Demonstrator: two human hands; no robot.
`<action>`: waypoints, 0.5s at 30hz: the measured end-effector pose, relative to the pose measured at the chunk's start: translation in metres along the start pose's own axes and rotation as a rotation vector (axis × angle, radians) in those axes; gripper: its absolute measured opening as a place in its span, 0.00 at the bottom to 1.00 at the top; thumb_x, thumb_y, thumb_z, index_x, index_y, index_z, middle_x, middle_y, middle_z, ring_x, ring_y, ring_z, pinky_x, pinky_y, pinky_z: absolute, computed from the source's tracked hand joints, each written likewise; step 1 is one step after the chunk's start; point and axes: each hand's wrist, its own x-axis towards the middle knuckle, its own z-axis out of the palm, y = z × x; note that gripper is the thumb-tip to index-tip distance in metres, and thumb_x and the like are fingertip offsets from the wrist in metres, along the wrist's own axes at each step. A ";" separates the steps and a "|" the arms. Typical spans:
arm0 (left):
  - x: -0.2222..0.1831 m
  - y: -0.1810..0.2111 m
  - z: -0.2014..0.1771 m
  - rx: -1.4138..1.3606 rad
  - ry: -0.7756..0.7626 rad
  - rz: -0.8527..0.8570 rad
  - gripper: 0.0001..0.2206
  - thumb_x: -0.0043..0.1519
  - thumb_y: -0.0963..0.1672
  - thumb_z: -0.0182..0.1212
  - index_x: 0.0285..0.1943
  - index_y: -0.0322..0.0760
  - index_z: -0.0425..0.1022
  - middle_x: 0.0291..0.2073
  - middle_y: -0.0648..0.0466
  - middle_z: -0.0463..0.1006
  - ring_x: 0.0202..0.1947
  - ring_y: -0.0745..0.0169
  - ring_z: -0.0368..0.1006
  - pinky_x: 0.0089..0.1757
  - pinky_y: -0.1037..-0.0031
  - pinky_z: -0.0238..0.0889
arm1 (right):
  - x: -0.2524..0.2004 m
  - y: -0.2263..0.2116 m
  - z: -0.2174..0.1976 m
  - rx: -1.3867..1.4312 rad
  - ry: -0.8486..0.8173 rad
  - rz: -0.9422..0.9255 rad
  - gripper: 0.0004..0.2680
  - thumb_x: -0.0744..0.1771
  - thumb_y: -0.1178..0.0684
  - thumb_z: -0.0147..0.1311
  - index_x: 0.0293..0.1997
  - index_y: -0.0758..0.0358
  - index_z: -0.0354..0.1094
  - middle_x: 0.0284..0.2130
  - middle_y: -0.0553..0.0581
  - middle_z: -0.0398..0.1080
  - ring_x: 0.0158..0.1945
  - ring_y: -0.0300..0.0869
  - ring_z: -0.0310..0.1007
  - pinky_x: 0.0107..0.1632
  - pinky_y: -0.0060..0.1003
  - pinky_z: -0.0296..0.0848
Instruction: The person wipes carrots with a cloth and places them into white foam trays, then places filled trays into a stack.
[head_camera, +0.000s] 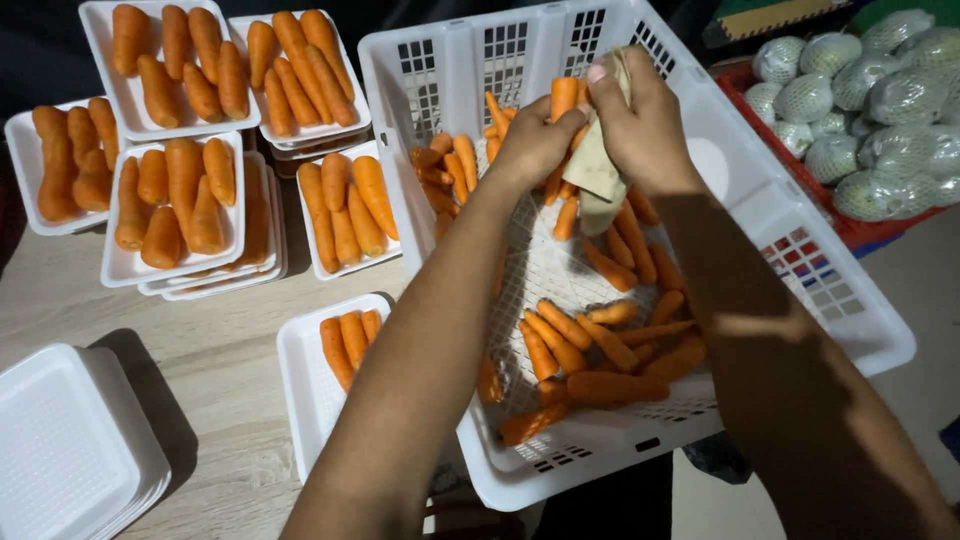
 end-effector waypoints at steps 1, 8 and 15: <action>-0.002 0.002 -0.001 0.024 0.013 0.011 0.11 0.60 0.48 0.54 0.44 0.42 0.77 0.37 0.54 0.82 0.40 0.62 0.77 0.43 0.72 0.69 | 0.000 -0.001 0.002 -0.001 -0.006 -0.034 0.07 0.73 0.47 0.43 0.47 0.57 0.61 0.39 0.52 0.67 0.43 0.40 0.67 0.46 0.37 0.66; -0.008 0.004 0.000 0.015 -0.074 0.060 0.05 0.62 0.46 0.57 0.37 0.45 0.77 0.28 0.58 0.79 0.29 0.68 0.74 0.34 0.77 0.67 | 0.003 0.017 0.006 -0.068 0.033 -0.080 0.11 0.73 0.46 0.41 0.48 0.59 0.69 0.37 0.52 0.73 0.42 0.41 0.71 0.44 0.37 0.66; -0.006 0.005 0.006 0.060 -0.200 0.057 0.13 0.62 0.46 0.59 0.56 0.45 0.79 0.39 0.56 0.84 0.38 0.67 0.79 0.41 0.75 0.72 | 0.012 0.040 -0.005 -0.061 0.140 0.043 0.15 0.74 0.46 0.41 0.29 0.56 0.62 0.25 0.48 0.64 0.32 0.38 0.62 0.37 0.40 0.60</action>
